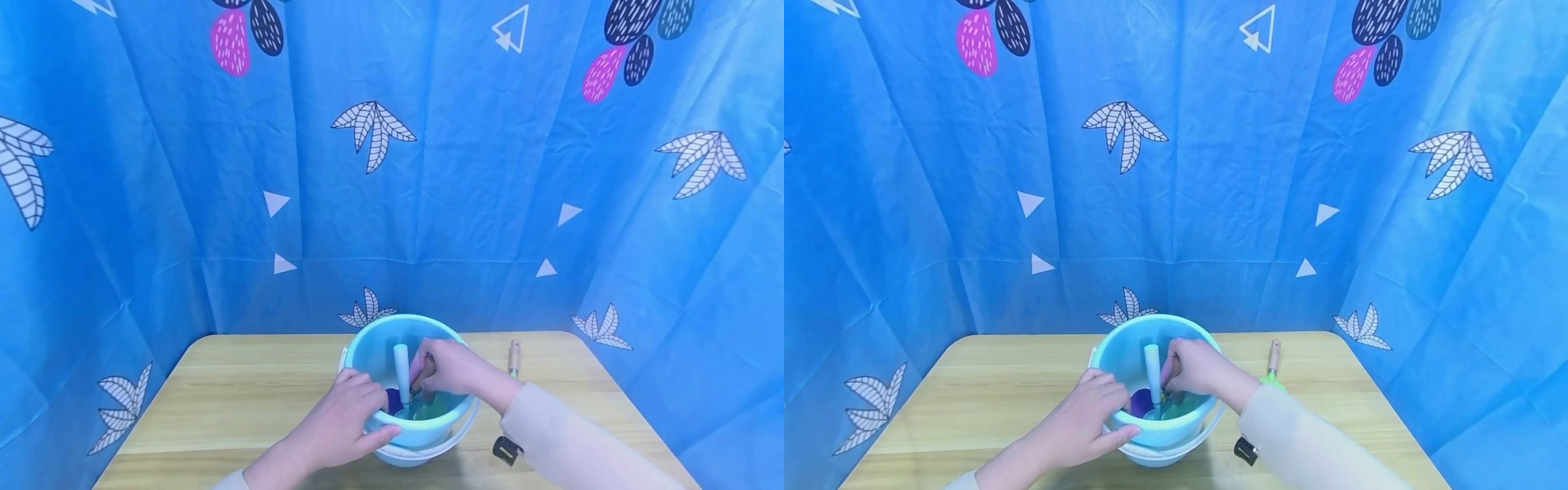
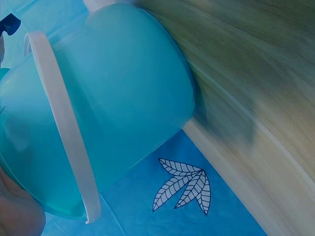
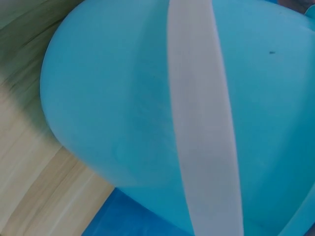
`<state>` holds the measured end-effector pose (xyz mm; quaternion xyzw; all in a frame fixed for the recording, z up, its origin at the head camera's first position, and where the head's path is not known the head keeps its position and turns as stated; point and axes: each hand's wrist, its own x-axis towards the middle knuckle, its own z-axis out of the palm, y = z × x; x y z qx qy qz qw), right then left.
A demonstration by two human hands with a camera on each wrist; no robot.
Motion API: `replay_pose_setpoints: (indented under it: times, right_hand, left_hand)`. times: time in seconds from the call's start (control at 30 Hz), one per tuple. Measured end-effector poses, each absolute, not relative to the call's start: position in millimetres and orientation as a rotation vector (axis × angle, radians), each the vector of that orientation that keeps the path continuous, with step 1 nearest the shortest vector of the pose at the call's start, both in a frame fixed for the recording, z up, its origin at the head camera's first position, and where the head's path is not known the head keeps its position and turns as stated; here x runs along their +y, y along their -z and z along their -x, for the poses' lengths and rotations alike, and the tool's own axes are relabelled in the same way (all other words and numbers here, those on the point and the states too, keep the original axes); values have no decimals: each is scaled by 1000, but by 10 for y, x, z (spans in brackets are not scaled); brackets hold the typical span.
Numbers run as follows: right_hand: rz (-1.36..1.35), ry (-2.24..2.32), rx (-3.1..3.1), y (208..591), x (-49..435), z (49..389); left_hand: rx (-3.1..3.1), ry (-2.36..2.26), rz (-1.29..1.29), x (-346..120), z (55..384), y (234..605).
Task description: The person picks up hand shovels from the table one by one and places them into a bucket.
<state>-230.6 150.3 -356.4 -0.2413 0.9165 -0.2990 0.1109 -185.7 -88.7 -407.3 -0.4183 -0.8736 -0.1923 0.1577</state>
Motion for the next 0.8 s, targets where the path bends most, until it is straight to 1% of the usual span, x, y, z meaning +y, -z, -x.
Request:
replay_pose_setpoints:
  times: [0.2,0.57,0.8]
  right_hand:
    - [648,903,2676,3541,1500,2344]
    - [554,796,2771,3571,1494,2457]
    - [601,713,2887,3596,1493,2518]
  left_hand:
    - [-2513,563,1204,-884,1852,4064]
    - [-2517,542,1203,-883,1852,4076]
    - [-2515,535,1196,-881,1844,4078]
